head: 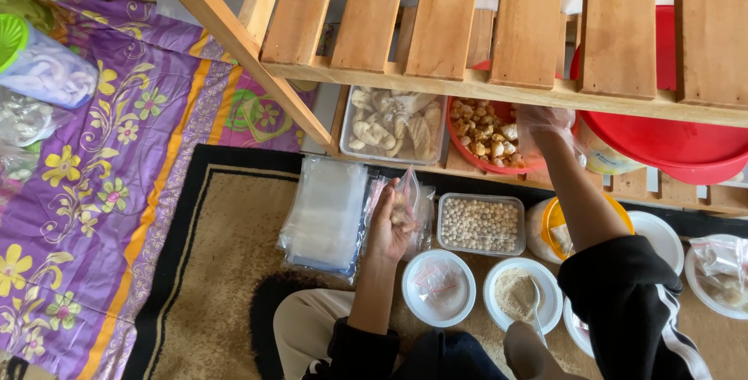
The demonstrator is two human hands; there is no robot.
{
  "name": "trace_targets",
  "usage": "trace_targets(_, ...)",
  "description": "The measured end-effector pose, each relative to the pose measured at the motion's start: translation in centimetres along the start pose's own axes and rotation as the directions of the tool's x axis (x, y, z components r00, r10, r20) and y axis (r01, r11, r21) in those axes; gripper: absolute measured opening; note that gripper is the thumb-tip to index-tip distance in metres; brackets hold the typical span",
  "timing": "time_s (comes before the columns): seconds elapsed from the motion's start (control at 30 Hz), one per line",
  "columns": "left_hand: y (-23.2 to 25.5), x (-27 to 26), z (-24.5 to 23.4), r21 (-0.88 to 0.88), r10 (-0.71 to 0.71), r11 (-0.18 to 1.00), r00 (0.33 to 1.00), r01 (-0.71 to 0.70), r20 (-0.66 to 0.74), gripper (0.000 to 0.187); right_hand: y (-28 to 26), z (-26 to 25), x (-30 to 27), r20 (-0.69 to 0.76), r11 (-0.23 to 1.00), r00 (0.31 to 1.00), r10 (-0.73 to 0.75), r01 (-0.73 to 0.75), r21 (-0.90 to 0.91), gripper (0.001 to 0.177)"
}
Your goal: Manually packaging small snack items into plastic bags from various containers while sitting on the floor.
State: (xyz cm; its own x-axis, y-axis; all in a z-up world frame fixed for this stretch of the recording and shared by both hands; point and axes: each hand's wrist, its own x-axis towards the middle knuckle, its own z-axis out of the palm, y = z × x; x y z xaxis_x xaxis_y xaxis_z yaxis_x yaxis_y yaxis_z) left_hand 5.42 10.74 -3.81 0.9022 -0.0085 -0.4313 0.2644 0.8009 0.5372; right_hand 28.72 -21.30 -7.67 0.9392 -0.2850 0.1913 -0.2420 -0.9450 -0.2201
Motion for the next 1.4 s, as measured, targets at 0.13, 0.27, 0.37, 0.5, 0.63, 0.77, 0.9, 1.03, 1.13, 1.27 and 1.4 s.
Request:
trace_targets(0.13,-0.7,0.1,0.0,0.001,0.015,1.0,1.0,-0.015,-0.013,0.034,1.2,-0.4,-0.3,0.138,0.996,0.987,0.083,-0.088,0.032,0.037)
trace_targets(0.27,-0.3,-0.2,1.2,0.023,0.016,1.0,0.999,-0.015,-0.038,0.031,7.9,-0.7,-1.7,0.27,0.982,0.95,0.159,-0.18,0.055,0.041)
trace_targets(0.37,-0.5,0.4,1.7,0.066,0.041,0.997,0.996,-0.036,-0.085,0.03,0.3,-8.2,-3.4,0.342,0.953,0.932,0.117,-0.203,0.225,0.028)
trace_targets(0.5,-1.3,1.4,1.3,0.086,0.086,0.994,0.986,-0.074,-0.145,0.026,1.4,-7.3,-5.0,0.292,0.961,0.956,-0.027,-0.056,0.272,0.018)
trace_targets(0.63,-2.3,0.6,0.8,0.082,0.103,0.992,0.982,-0.091,-0.156,0.025,2.6,-4.4,-6.0,0.142,0.997,0.989,-0.038,0.028,0.072,0.017)
trace_targets(0.77,-2.2,-1.2,1.1,0.096,0.102,0.992,0.98,-0.087,-0.171,0.026,3.0,-5.4,-6.3,0.258,0.989,0.966,-0.029,-0.009,0.147,0.024)
trace_targets(0.9,-1.9,-2.1,0.9,0.113,0.107,0.99,0.977,-0.087,-0.182,0.027,2.4,-8.0,-5.7,0.421,0.982,0.907,-0.021,-0.06,0.179,0.036)
trace_targets(1.03,-1.6,-2.2,1.5,0.114,0.116,0.989,0.977,-0.096,-0.182,0.026,3.3,-7.8,-5.0,0.448,0.975,0.893,-0.039,-0.064,0.212,0.033)
trace_targets(1.13,-1.7,-2.3,1.9,0.128,0.114,0.987,0.977,-0.092,-0.179,0.026,2.7,-10.8,-7.4,0.447,0.963,0.894,-0.014,-0.108,0.246,0.028)
trace_targets(1.27,-2.4,-2.0,2.6,0.122,0.131,0.986,0.974,-0.11,-0.183,0.024,3.0,-10.6,-8.7,0.35,0.997,0.937,-0.008,-0.018,0.073,0.045)
trace_targets(1.4,-3.4,-2.4,2.8,0.124,0.129,0.986,0.977,-0.109,-0.168,0.022,2.4,-14.8,-11.8,0.303,0.999,0.953,-0.014,0.028,-0.041,0.052)
